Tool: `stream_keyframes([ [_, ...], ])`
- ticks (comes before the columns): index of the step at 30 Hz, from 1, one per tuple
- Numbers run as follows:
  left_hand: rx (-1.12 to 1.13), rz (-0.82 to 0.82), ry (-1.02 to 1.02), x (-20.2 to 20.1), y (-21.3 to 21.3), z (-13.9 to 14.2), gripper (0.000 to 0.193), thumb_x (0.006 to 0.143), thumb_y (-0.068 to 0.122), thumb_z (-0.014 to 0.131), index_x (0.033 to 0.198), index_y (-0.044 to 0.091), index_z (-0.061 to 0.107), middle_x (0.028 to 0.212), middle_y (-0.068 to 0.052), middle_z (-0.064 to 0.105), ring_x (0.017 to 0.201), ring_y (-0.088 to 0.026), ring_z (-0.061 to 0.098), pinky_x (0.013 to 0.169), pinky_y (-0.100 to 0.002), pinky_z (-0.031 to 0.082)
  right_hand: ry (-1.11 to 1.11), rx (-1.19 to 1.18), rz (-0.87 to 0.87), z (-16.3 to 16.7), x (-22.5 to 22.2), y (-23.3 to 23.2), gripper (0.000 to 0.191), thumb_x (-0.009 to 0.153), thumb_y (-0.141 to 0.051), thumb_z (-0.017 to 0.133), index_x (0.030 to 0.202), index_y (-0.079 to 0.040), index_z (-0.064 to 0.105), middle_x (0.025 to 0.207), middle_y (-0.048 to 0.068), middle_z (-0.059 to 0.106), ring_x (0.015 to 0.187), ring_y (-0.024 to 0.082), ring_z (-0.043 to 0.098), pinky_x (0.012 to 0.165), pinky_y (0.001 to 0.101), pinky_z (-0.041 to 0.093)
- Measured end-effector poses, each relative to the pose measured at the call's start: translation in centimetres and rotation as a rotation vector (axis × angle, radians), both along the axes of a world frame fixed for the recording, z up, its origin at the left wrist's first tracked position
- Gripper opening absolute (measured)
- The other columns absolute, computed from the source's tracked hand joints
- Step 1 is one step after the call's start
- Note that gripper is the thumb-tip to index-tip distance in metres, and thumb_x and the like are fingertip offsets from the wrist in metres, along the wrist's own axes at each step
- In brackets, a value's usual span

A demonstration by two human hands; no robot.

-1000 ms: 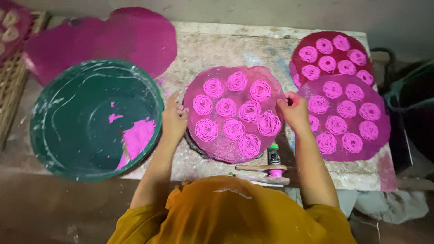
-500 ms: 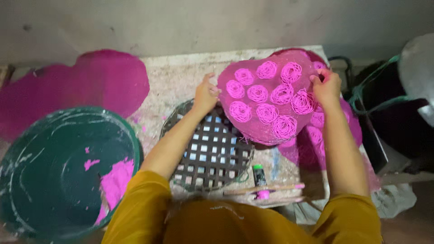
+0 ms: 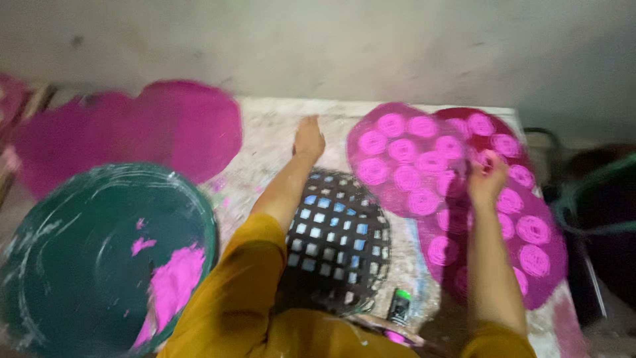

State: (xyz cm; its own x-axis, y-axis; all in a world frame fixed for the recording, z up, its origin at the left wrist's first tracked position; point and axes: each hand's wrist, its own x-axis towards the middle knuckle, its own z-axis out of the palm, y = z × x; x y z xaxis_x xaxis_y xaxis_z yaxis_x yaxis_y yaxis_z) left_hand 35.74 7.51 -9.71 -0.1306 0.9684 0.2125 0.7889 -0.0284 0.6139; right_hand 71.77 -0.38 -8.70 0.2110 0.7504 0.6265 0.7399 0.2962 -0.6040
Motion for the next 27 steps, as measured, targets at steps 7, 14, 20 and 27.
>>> stream_keyframes([
  [7, -0.263, 0.586, 0.63, -17.5, -1.3, -3.2, 0.051, 0.088, 0.023, 0.054, 0.137, 0.008, 0.056, 0.145, -0.021, 0.05, 0.126, -0.046, 0.055, 0.099, -0.056, 0.048, 0.226, -0.186, 0.13, -8.7, -4.4, -13.7, 0.017, 0.106, -0.007, 0.07, 0.122, 0.0, 0.068, 0.122, 0.01, 0.063, 0.122, 0.021, 0.061, 0.109, 0.0338, 0.048],
  [14, -0.164, 0.477, 0.631, -20.8, -1.9, -3.1, 0.023, 0.099, 0.016, 0.055, 0.113, 0.009, 0.071, 0.106, -0.01, 0.074, 0.09, -0.027, 0.076, 0.076, -0.045, 0.06, 0.563, -0.31, 0.149, -14.9, -2.9, -21.8, 0.023, 0.108, -0.009, 0.067, 0.128, 0.003, 0.066, 0.112, 0.013, 0.069, 0.098, 0.016, 0.066, 0.095, 0.03, 0.053],
  [20, 0.264, 0.216, 0.195, -17.6, -4.3, 0.4, 0.037, 0.087, 0.031, 0.068, 0.111, 0.005, 0.056, 0.09, -0.018, 0.072, 0.084, -0.042, 0.07, 0.068, -0.054, 0.051, 0.063, -0.998, 0.177, -15.5, -1.9, -28.9, 0.071, 0.071, -0.026, 0.084, 0.137, -0.011, 0.063, 0.104, 0.015, 0.073, 0.095, 0.027, 0.072, 0.083, 0.0434, 0.057],
  [27, 0.459, -0.477, -0.396, -8.3, -15.0, 5.0, 0.011, 0.107, 0.01, 0.056, 0.115, 0.006, 0.049, 0.091, -0.017, 0.056, 0.08, -0.029, 0.063, 0.075, -0.041, 0.052, -0.45, -1.057, 0.117, -11.9, -6.4, -35.4, 0.113, 0.045, -0.044, 0.1, 0.143, -0.021, 0.048, 0.118, 0.005, 0.069, 0.115, 0.029, 0.062, 0.096, 0.053, 0.041],
])
